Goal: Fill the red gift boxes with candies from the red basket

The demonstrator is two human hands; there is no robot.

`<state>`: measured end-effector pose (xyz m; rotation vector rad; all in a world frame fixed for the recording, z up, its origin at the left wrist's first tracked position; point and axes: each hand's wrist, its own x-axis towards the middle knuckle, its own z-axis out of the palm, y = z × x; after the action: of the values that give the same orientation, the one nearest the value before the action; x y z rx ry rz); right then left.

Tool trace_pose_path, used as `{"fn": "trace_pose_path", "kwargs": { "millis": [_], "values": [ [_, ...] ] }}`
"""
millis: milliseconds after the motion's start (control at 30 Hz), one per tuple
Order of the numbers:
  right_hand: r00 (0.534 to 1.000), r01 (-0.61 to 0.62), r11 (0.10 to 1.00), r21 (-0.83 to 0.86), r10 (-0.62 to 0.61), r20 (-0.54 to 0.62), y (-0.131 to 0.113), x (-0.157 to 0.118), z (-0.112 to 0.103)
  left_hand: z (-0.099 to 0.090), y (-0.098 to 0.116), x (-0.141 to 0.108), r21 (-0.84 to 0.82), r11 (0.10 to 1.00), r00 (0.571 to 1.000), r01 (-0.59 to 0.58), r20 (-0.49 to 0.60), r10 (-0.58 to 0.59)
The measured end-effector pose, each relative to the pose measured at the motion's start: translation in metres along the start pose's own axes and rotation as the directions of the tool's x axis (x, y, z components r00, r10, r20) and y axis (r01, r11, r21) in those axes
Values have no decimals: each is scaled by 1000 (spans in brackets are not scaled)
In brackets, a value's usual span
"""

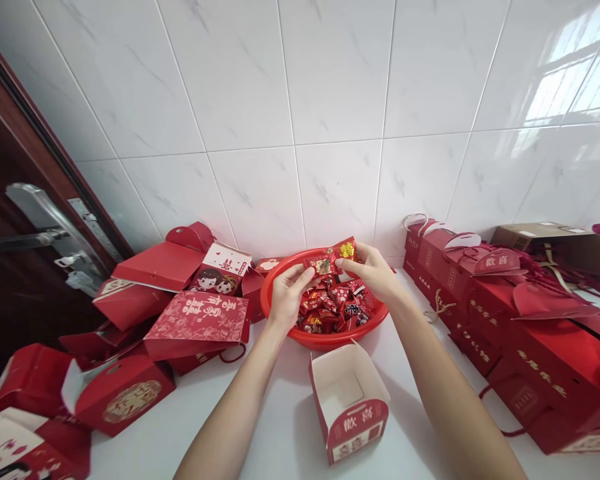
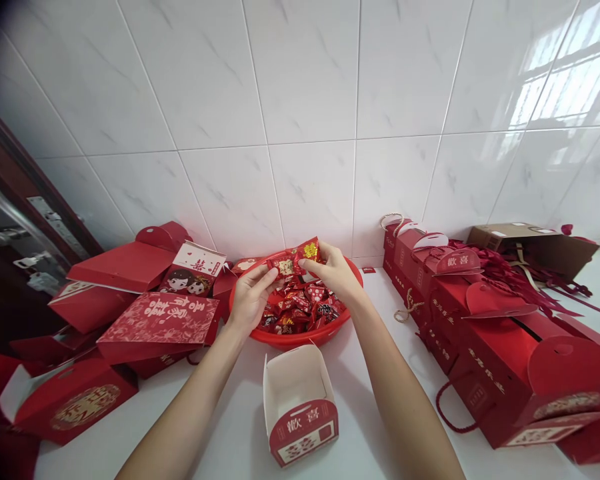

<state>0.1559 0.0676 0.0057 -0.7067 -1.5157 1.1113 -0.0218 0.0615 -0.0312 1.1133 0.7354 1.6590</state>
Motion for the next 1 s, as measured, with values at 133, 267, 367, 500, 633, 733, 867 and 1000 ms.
{"fn": "trace_pose_path", "kwargs": {
  "millis": [133, 267, 367, 500, 633, 733, 867, 1000],
  "values": [
    [999, -33, 999, 12, 33, 20, -5, -1, 0, -1, -4, 0, 42, 999, 999, -30, -20, 31],
    [999, -26, 999, 22, 25, 36, -5, -1, 0, -2, -6, 1, 99, 993, 998, -66, -7, 68],
    [999, -20, 999, 36, 18, 49, -3, -1, -1, -3, -7, 2, 140, 986, 995, -92, -31, 97],
    [995, -85, 993, 84, 80, 62, -1, 0, -4, -5, -7, 4, 159, 980, 988, -118, -83, 132],
    [991, -128, 983, 130, 121, 56, -1, 0, -7, -6, -8, 6, 101, 987, 984, -125, -115, 137],
    [985, -157, 979, 130, 146, 90, -2, -1, -8, -6, -7, 6, 76, 989, 984, -124, -120, 133],
    [994, -83, 994, 65, 78, 82, 3, 0, -5, -3, -7, 4, 91, 989, 986, -115, -107, 124],
    [997, -9, 999, 34, 7, 79, 11, 2, 4, -3, -8, 1, 142, 986, 996, -90, -10, 93]
  ]
}}
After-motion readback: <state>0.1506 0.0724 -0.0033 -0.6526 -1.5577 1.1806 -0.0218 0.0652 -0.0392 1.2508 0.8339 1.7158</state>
